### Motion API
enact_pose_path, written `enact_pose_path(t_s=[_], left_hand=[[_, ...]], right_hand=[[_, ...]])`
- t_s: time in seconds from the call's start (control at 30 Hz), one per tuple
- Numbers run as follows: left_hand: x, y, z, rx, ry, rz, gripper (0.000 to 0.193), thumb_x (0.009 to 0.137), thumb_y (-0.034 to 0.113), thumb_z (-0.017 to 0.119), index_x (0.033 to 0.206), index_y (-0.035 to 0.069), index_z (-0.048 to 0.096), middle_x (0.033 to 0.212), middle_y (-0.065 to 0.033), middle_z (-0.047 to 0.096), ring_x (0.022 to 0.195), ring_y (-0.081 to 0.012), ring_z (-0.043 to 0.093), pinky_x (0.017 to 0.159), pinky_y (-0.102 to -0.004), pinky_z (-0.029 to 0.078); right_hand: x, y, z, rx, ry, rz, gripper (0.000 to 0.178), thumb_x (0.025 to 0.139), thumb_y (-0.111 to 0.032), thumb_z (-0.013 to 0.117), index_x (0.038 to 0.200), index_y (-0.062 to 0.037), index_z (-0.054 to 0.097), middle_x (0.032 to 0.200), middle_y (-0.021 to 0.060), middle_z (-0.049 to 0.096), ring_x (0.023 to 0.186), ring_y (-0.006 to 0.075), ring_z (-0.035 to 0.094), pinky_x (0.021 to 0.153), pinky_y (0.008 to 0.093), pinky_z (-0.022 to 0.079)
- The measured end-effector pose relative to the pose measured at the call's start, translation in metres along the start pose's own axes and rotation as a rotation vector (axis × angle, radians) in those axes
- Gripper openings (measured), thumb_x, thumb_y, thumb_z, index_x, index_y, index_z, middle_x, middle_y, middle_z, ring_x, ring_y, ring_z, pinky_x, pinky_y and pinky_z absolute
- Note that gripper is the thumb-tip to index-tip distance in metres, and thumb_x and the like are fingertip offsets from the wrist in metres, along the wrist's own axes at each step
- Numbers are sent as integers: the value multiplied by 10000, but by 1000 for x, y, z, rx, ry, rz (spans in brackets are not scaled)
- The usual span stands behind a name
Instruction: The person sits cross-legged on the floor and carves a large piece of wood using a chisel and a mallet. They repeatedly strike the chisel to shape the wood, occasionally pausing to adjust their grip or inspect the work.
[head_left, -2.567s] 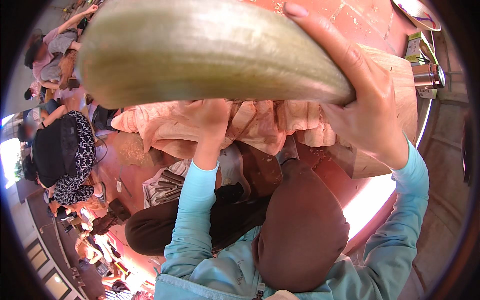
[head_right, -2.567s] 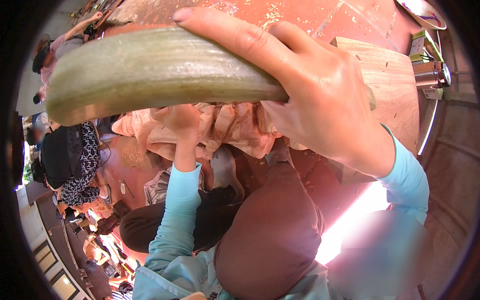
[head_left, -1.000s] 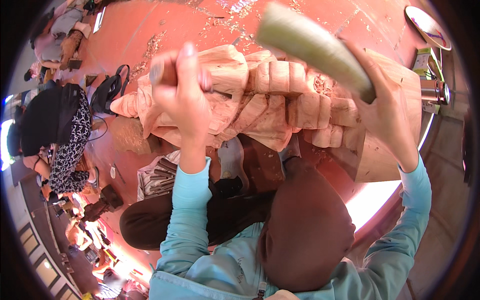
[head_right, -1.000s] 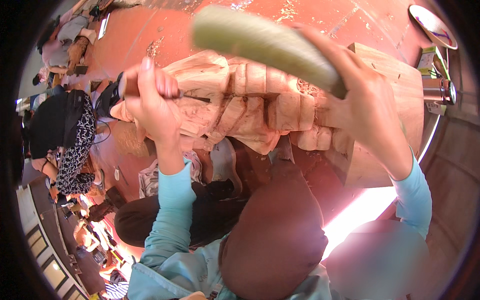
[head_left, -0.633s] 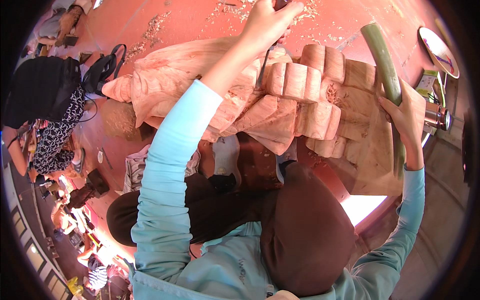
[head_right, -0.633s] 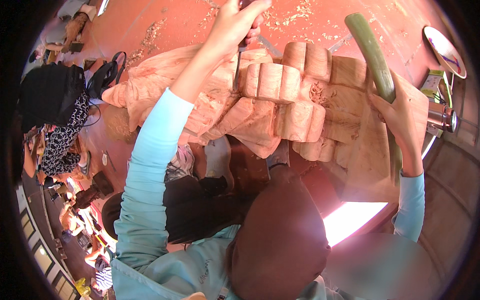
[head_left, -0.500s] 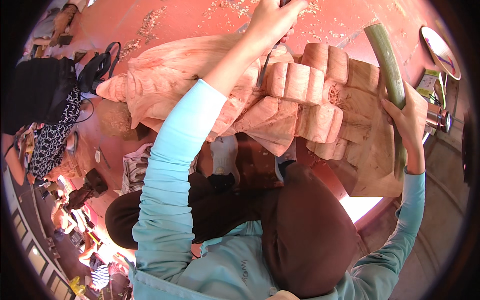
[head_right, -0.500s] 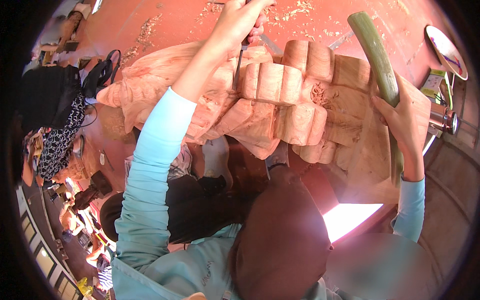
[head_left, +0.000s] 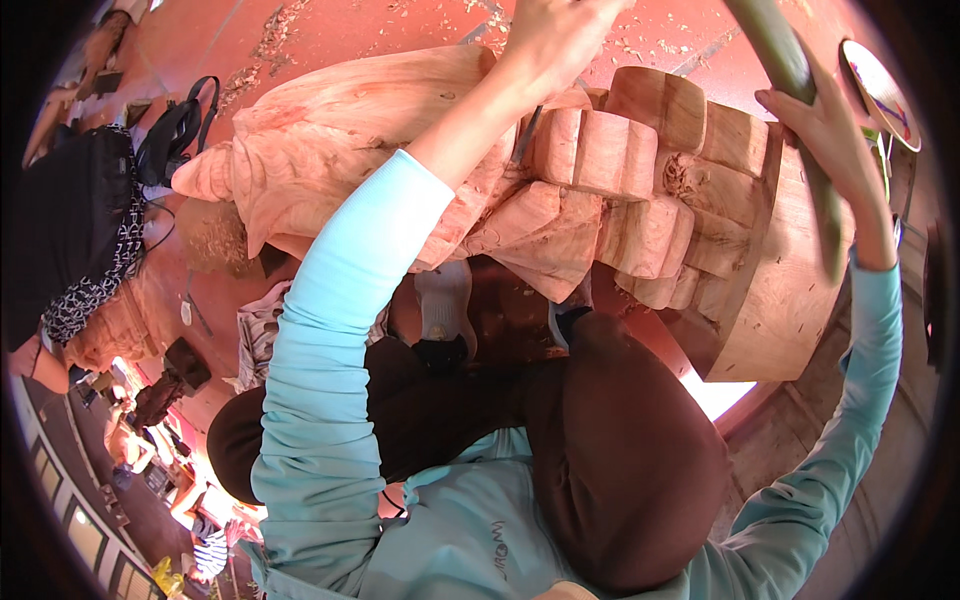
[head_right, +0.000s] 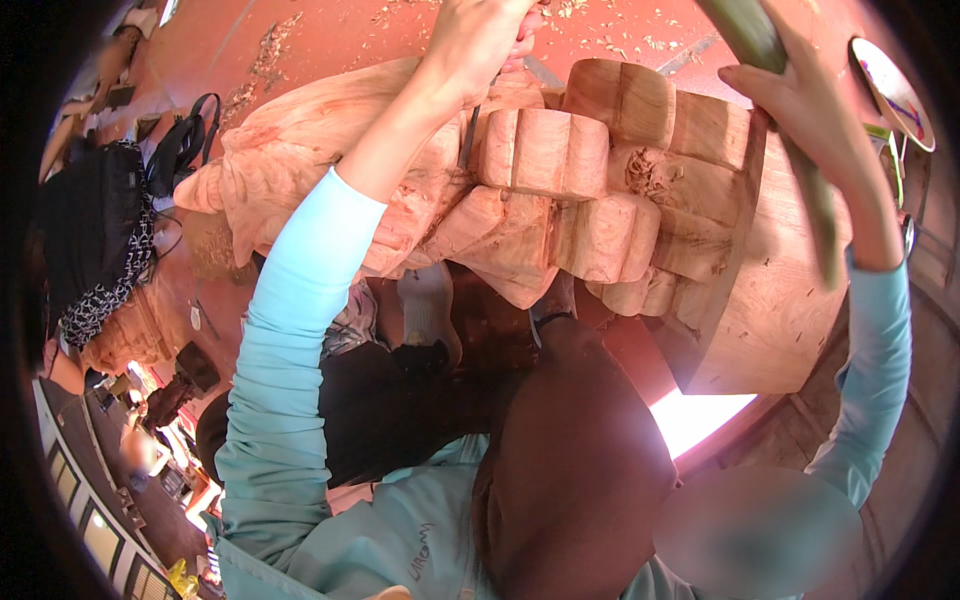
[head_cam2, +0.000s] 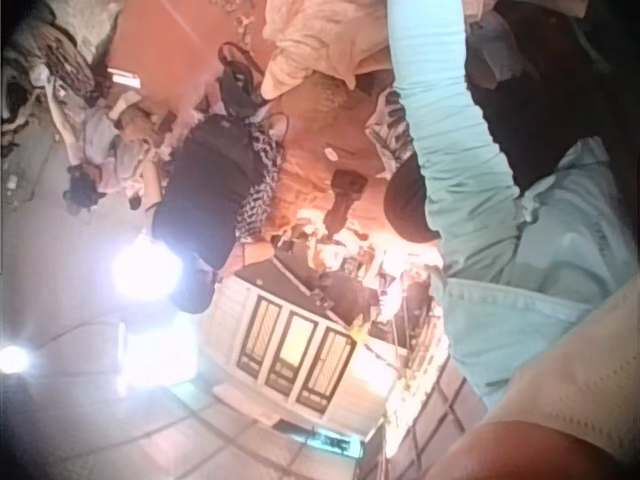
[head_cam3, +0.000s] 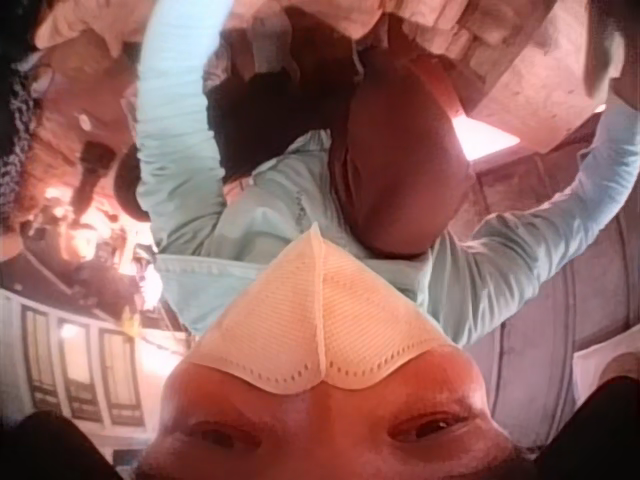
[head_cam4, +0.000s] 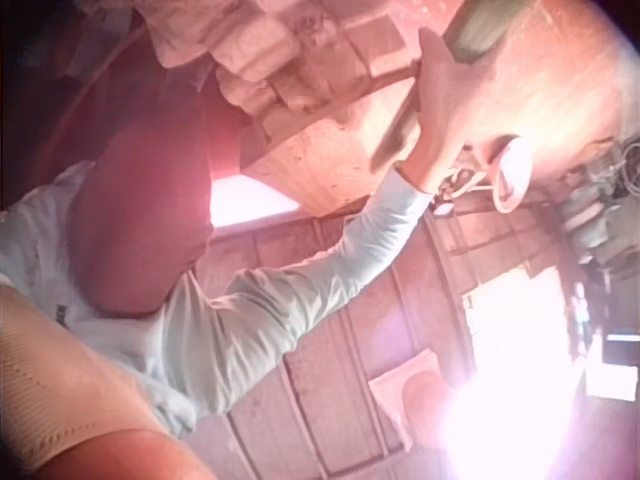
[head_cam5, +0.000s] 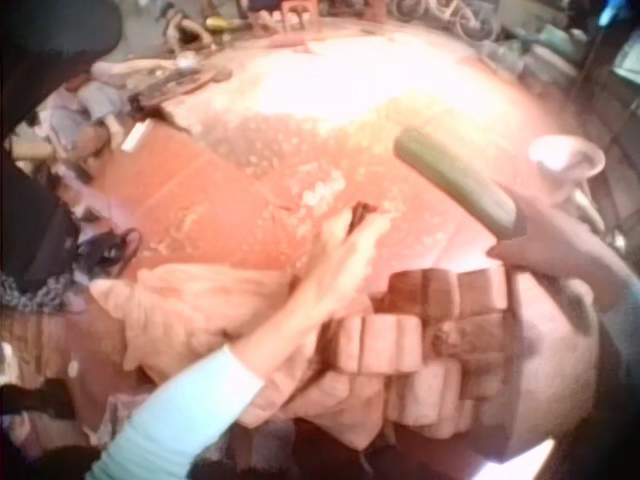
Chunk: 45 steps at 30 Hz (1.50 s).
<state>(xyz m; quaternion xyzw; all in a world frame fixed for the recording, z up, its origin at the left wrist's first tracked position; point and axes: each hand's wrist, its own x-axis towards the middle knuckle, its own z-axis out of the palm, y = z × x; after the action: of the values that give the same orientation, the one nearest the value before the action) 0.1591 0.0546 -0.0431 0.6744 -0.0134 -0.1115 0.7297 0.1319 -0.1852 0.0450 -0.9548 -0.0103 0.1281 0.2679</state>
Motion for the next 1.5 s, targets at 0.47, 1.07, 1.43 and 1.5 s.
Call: enact_pose_path(t_s=[0.47, 1.07, 1.43, 1.5], left_hand=[[0, -9, -1, 85, -3, 112, 286, 863, 255, 527, 685, 32, 515, 608, -16, 473, 571, -118, 440, 504, -321, 348], [-4, -5, 0, 103, -94, 29, 210, 908, 214, 472, 720, 124, 453, 606, 21, 404, 524, -83, 426, 423, -253, 354], [-7, -3, -1, 55, -128, -41, 227, 910, 225, 470, 731, 86, 480, 618, 3, 448, 498, -97, 419, 422, -241, 369], [-6, -7, -2, 93, -103, 4, 228, 909, 234, 475, 739, 82, 490, 622, 0, 458, 499, -106, 422, 424, -236, 369]], right_hand=[[7, -28, -4, -604, 111, -400, 708, 732, -160, 681, 1383, -122, 404, 1078, 126, 559, 930, 190, 552, 808, 326, 442], [23, 27, 2, -293, 98, -397, 626, 809, -148, 644, 1380, -54, 405, 785, 1, 559, 641, 61, 493, 584, 231, 435], [18, 30, 13, -143, 134, -427, 640, 806, -132, 647, 1387, -59, 388, 810, -1, 543, 656, 73, 503, 589, 220, 446], [13, 14, 11, -109, 77, -176, 643, 803, -132, 650, 1386, -58, 388, 858, 12, 550, 709, 89, 517, 635, 231, 454]])
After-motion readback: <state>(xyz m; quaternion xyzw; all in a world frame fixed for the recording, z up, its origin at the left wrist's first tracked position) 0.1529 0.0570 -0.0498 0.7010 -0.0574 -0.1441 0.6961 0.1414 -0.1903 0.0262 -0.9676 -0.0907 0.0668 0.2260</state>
